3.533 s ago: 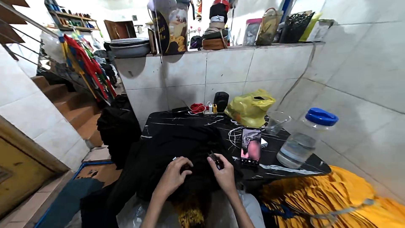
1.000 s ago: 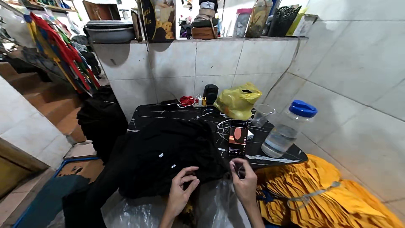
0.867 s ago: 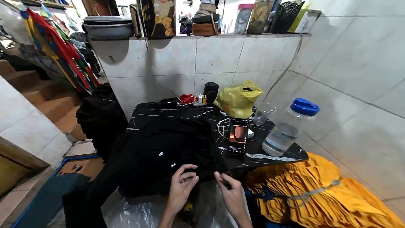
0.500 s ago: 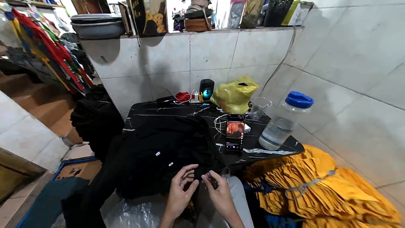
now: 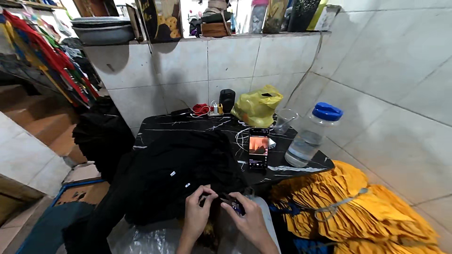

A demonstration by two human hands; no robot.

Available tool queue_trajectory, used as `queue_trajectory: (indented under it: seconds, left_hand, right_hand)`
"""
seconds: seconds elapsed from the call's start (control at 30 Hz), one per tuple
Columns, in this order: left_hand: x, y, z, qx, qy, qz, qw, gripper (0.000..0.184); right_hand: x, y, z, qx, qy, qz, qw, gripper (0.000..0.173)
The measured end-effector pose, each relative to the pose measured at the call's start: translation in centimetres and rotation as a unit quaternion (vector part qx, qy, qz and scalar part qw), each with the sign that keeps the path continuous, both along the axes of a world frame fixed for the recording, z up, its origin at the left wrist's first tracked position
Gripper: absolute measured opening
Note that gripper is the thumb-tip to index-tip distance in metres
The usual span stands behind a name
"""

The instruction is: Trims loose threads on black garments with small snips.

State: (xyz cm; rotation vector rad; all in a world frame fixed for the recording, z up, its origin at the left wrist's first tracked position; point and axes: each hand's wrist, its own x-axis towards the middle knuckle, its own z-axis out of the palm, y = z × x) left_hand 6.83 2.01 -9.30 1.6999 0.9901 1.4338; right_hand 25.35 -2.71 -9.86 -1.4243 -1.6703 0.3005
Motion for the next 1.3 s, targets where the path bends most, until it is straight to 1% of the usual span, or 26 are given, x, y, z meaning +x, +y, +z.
queue_trajectory:
  seconds: [0.13, 0.2, 0.23, 0.27, 0.33, 0.37, 0.4, 0.47, 0.5, 0.6, 0.63, 0.7, 0.77, 0.87, 0.93, 0.97, 1.03, 1.1, 1.13, 1.23, 1.3]
  left_hand:
    - [-0.1, -0.4, 0.1, -0.010, 0.011, -0.035, 0.999, 0.009]
    - [-0.2, -0.6, 0.1, -0.017, 0.012, -0.052, 0.998, 0.013]
    - [-0.4, -0.6, 0.1, -0.026, 0.007, -0.063, 0.998, 0.015]
    - [-0.7, -0.6, 0.1, -0.033, 0.004, -0.082, 0.996, 0.016]
    - [-1.6, -0.5, 0.1, -0.037, 0.023, -0.141, 0.989, 0.016]
    - [-2.1, -0.4, 0.1, -0.033, 0.043, -0.176, 0.983, 0.013]
    - [-2.5, -0.3, 0.1, -0.030, 0.068, -0.206, 0.976, 0.009]
    - [-2.8, -0.3, 0.1, -0.020, 0.097, -0.227, 0.969, 0.021]
    - [-2.7, -0.2, 0.2, -0.020, 0.097, -0.216, 0.971, 0.025]
    - [-1.7, -0.2, 0.3, -0.039, 0.051, -0.180, 0.982, 0.018]
    - [-1.1, -0.3, 0.4, -0.048, 0.044, -0.165, 0.984, 0.023]
    - [-0.1, -0.4, 0.3, -0.063, 0.061, -0.138, 0.987, 0.039]
    - [0.6, -0.4, -0.1, -0.064, 0.097, -0.114, 0.987, 0.046]
    - [1.5, -0.4, -0.3, -0.057, 0.105, -0.058, 0.991, 0.036]
    - [1.5, -0.2, -0.2, -0.050, 0.092, -0.049, 0.993, 0.029]
    - [1.4, -0.1, -0.2, -0.050, 0.090, -0.053, 0.993, 0.030]
    - [1.2, -0.1, 0.1, -0.055, 0.098, -0.072, 0.991, 0.039]
    - [1.0, -0.2, 0.2, -0.054, 0.109, -0.099, 0.988, 0.044]
    - [0.9, -0.3, 0.3, -0.053, 0.113, -0.106, 0.986, 0.044]
    - [0.6, -0.5, 0.7, -0.072, 0.083, -0.091, 0.990, 0.041]
    - [0.3, -0.6, 0.9, -0.081, 0.058, -0.088, 0.991, 0.039]
  right_hand:
    - [-0.5, 0.3, -0.3, 0.030, -0.072, 0.030, 0.997, 0.041]
    - [-1.3, 0.6, -0.5, 0.045, -0.078, 0.006, 0.996, 0.037]
    - [-1.6, 0.6, -0.5, 0.041, -0.052, -0.015, 0.998, 0.038]
    - [-1.9, 0.8, -0.5, 0.029, -0.002, -0.034, 0.999, 0.038]
    - [-2.4, 1.1, -0.1, -0.007, 0.134, -0.052, 0.990, 0.034]
    - [-2.6, 1.2, 0.1, -0.027, 0.181, -0.056, 0.981, 0.033]
    - [-2.7, 1.2, 0.3, -0.049, 0.204, -0.056, 0.976, 0.033]
    - [-2.6, 1.3, 0.3, -0.074, 0.195, -0.050, 0.977, 0.028]
    - [-2.6, 1.3, 0.2, -0.069, 0.178, -0.050, 0.980, 0.023]
    - [-2.3, 0.9, 0.2, -0.068, 0.116, -0.048, 0.990, 0.013]
    - [-2.2, 0.7, 0.3, -0.069, 0.093, -0.049, 0.992, 0.010]
    - [-2.1, 0.2, 0.6, -0.078, 0.060, -0.040, 0.994, 0.014]
    - [-2.1, -0.2, 0.7, -0.076, 0.052, -0.023, 0.995, 0.018]
    - [-1.8, -0.2, 0.3, -0.064, 0.059, -0.019, 0.996, 0.011]
    - [-1.5, -0.3, 0.5, -0.096, 0.085, -0.032, 0.991, 0.017]
    - [-1.2, -0.2, 0.6, -0.120, 0.103, -0.037, 0.987, 0.024]
    - [-0.9, 0.1, 0.6, -0.153, 0.115, -0.054, 0.980, 0.038]
    - [-0.9, 0.2, 0.7, -0.184, 0.106, -0.058, 0.976, 0.046]
    - [-1.0, 0.2, 0.5, -0.182, 0.109, -0.054, 0.976, 0.042]
    - [-1.6, 0.3, 0.2, -0.138, 0.141, -0.029, 0.980, 0.017]
    - [-1.7, 0.2, 0.1, -0.122, 0.158, -0.012, 0.980, 0.011]
